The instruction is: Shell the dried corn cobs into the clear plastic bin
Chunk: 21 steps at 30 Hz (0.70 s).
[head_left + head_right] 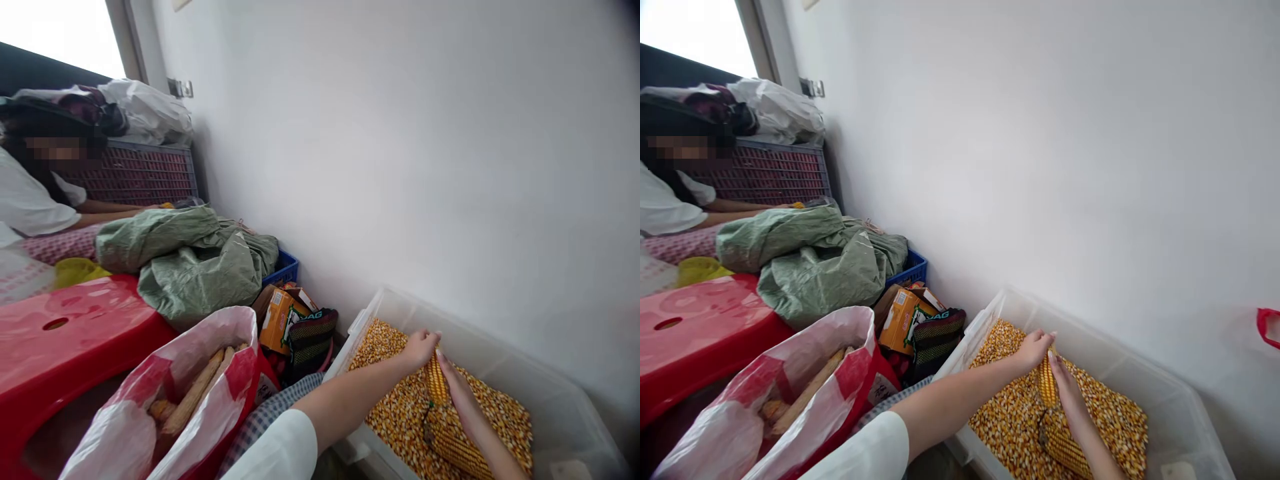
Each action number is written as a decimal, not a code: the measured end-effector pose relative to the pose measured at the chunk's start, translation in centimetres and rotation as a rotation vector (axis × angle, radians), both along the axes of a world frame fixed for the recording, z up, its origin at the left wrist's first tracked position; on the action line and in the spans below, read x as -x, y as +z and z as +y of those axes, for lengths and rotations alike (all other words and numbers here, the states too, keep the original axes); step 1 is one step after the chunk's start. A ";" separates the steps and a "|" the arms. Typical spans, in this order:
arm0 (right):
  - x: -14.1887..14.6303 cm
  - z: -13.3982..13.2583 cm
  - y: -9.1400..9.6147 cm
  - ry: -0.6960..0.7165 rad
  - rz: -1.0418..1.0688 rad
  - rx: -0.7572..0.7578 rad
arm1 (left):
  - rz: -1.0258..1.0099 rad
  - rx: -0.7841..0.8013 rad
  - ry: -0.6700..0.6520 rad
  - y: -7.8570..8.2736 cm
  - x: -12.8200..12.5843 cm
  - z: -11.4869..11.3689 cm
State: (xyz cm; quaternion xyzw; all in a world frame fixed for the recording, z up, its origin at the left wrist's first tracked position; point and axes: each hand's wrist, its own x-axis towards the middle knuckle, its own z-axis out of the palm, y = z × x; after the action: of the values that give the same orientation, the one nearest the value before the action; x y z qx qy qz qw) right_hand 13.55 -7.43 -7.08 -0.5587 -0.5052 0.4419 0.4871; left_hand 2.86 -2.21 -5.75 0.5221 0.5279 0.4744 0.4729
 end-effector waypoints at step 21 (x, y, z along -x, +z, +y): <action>0.8 -0.6 0.9 -0.032 0.065 0.146 | 0.113 -0.003 -0.026 -0.7 -0.2 0.0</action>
State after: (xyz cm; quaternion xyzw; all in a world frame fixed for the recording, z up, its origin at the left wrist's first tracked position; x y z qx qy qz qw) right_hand 12.73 -8.06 -6.22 -0.5860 -0.4466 0.4879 0.4682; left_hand 3.02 -2.25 -6.43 0.5555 0.5465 0.4387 0.4476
